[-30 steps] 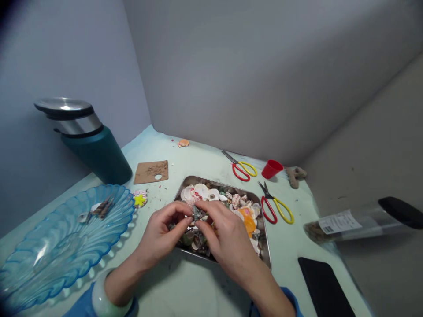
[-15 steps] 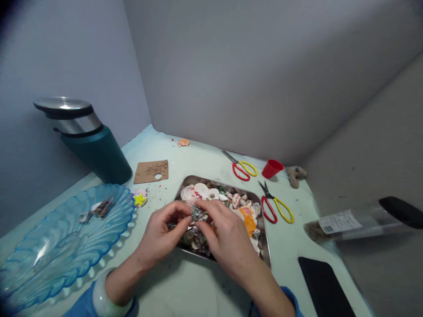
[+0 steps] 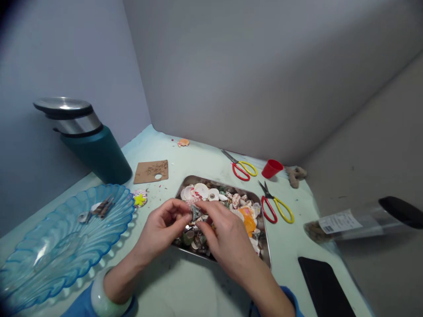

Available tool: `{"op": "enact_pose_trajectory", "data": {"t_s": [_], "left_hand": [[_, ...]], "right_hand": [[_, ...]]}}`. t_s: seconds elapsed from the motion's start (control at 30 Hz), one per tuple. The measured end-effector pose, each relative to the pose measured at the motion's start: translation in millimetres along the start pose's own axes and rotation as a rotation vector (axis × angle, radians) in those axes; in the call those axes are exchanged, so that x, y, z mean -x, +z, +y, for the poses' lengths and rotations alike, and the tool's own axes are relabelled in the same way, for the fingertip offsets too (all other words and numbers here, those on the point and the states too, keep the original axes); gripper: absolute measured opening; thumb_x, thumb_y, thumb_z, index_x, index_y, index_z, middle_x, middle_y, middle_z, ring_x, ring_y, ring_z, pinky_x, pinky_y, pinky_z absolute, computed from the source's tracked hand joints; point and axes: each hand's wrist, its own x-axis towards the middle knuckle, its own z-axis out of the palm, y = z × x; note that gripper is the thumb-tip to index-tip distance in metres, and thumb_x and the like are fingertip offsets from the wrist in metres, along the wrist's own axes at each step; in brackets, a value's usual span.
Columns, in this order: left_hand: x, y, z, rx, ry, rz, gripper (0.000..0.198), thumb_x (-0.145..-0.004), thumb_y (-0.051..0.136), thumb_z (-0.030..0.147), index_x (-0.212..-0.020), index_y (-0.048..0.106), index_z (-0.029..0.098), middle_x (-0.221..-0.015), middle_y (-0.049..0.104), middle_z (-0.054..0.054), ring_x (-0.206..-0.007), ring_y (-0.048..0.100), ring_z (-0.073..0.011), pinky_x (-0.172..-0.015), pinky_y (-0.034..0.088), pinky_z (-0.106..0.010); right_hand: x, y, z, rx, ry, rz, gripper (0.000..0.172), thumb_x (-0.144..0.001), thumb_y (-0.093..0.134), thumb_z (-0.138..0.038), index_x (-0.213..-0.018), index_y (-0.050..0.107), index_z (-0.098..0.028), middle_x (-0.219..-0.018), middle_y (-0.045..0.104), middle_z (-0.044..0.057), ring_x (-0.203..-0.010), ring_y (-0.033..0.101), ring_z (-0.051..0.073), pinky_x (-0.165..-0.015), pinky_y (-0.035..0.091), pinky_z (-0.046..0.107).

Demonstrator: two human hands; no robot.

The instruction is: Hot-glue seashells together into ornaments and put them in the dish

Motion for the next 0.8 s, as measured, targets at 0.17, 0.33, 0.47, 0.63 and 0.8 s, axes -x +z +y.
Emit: {"op": "enact_pose_trajectory", "data": {"t_s": [0.17,0.33,0.47,0.63,0.8], "left_hand": [[0,-0.1,2,0.066,-0.009,-0.027,0.013,-0.074,0.066,0.023,-0.080,0.056,0.015,-0.060,0.049,0.005,-0.050,0.041,-0.0063,-0.046,0.032,-0.018],[0,-1.5,1,0.078,-0.023,-0.054,0.015,-0.077,0.064,0.027,-0.082,0.056,0.015,-0.060,0.048,0.004,-0.050,0.040,-0.0070,-0.046,0.033,-0.019],[0,-4.5,2,0.021,0.095,-0.077,0.016,-0.079,0.063,0.026,-0.092,0.061,0.015,-0.076,0.054,0.000,-0.059,0.045,-0.0084,-0.054,0.038,-0.021],[0,-7.1,3,-0.023,0.208,-0.155,0.027,-0.078,0.066,0.021,-0.104,0.064,0.017,-0.096,0.053,-0.004,-0.065,0.048,-0.0091,-0.060,0.041,-0.023],[-1,-7.5,2,-0.022,0.211,-0.145,0.023,-0.078,0.066,0.020,-0.101,0.065,0.017,-0.092,0.052,-0.003,-0.064,0.048,-0.0089,-0.060,0.041,-0.023]], "right_hand": [[1,3,-1,0.003,0.025,-0.027,0.034,-0.087,0.056,-0.013,-0.120,0.054,-0.021,-0.113,0.063,0.007,-0.096,0.061,0.020,-0.083,0.048,0.035],[1,2,-3,-0.009,0.028,-0.026,0.031,-0.087,0.057,-0.014,-0.118,0.054,-0.019,-0.109,0.065,0.007,-0.093,0.062,0.019,-0.082,0.048,0.033],[1,-1,-5,-0.053,0.034,-0.034,0.030,-0.087,0.057,-0.015,-0.116,0.056,-0.019,-0.109,0.066,0.006,-0.093,0.062,0.019,-0.081,0.047,0.031],[1,-5,-5,-0.095,0.058,-0.058,0.032,-0.089,0.055,-0.017,-0.121,0.055,-0.020,-0.114,0.064,0.007,-0.098,0.060,0.019,-0.085,0.045,0.031],[-1,-9,-7,-0.143,0.061,-0.106,0.030,-0.089,0.054,-0.017,-0.119,0.057,-0.020,-0.114,0.065,0.006,-0.101,0.059,0.018,-0.087,0.044,0.030]]}}
